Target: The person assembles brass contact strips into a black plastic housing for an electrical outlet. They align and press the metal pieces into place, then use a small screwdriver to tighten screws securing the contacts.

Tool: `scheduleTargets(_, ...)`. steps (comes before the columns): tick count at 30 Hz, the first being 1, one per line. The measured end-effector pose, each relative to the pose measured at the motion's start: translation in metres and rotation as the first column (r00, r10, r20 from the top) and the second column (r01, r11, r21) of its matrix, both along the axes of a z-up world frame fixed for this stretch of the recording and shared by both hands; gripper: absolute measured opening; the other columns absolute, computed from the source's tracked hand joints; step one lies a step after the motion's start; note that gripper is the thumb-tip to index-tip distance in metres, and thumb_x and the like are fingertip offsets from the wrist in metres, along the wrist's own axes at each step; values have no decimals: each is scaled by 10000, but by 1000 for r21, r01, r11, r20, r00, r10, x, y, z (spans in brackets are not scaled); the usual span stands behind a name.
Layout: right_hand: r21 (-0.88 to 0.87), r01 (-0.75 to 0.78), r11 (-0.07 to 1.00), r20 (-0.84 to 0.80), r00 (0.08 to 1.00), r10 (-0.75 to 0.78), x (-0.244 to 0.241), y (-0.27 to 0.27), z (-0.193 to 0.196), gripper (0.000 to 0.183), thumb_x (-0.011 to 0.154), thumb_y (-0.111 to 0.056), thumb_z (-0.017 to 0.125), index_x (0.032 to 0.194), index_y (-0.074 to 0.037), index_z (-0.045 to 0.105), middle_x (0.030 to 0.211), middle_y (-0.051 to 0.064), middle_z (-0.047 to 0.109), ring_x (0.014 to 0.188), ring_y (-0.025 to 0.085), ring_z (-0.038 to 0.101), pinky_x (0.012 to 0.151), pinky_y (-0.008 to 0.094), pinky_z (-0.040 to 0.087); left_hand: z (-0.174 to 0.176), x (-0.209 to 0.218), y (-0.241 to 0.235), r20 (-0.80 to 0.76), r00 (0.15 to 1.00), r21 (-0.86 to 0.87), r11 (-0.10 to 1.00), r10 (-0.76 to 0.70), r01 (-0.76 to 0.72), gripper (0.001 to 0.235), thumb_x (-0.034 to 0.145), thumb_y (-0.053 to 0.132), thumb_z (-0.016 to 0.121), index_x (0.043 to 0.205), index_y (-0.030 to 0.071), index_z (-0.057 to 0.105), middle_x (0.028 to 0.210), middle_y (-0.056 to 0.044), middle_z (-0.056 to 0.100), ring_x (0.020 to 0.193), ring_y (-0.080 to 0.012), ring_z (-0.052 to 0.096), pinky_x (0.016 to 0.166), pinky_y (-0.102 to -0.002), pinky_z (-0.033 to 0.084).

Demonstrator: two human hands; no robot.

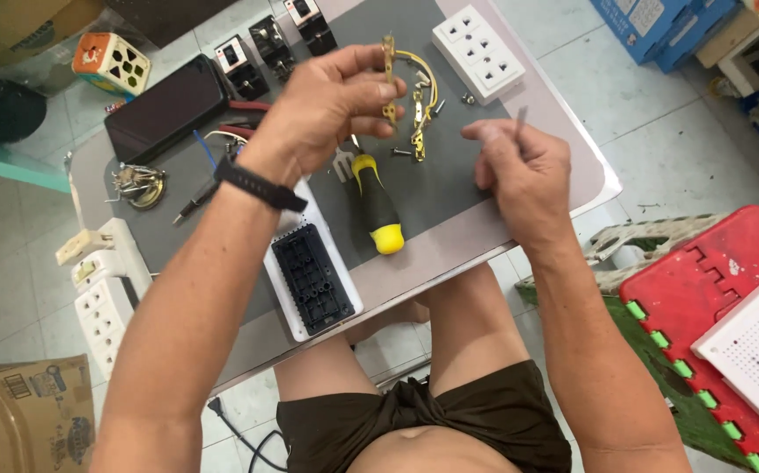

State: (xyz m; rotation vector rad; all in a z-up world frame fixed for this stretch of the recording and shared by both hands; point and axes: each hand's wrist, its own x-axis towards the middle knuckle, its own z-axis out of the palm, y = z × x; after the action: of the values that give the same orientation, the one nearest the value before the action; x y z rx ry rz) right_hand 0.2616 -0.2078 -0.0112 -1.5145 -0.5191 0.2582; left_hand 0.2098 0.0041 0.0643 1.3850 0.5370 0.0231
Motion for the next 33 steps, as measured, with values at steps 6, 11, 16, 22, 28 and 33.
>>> scheduleTargets(6,-116,-26,993,81,996,36,-18,8,9,109,903,-165,705,925,-64,740,686,-64,578,627,32,458,561,209,404,6,-35,-34,72,991,67,991,114,-119,538,754,129,724,1271,30,610,909,-110,760,753,-140,718,633,-249,615)
scheduleTargets(11,-70,-165,984,30,986,167,-62,14,31,88,881,-128,690,891,-48,725,673,-34,575,639,36,460,569,208,387,-1,-78,-50,305,938,62,979,165,-192,689,780,145,736,1400,-9,477,909,-100,752,781,-64,637,717,-228,570)
scheduleTargets(16,25,-239,971,-76,968,240,-92,12,33,110,895,-126,666,849,-27,676,552,18,530,486,70,459,469,213,385,17,-120,-56,370,922,101,981,117,-165,628,843,61,695,1419,52,443,1001,-154,744,918,-150,700,851,-315,627)
scheduleTargets(22,81,-316,945,-179,929,326,-116,7,30,121,902,-110,644,852,-4,671,559,33,489,489,106,435,476,219,356,19,-152,-50,358,926,37,989,118,-141,516,840,89,704,1329,40,547,985,-201,740,897,-191,707,743,-286,635)
scheduleTargets(28,45,-370,928,-150,916,373,-128,11,32,135,916,-119,621,840,-12,651,557,25,471,499,104,409,485,221,353,15,-167,-46,340,929,19,986,149,-165,524,854,80,686,1353,61,527,1013,-222,738,842,-174,691,693,-281,615)
scheduleTargets(33,40,-385,922,-164,908,386,-134,14,33,155,917,-133,621,865,8,658,544,32,443,479,120,410,466,244,359,18,-176,-43,332,932,44,984,148,-172,543,856,102,680,1367,46,505,1023,-207,738,826,-164,680,691,-284,626)
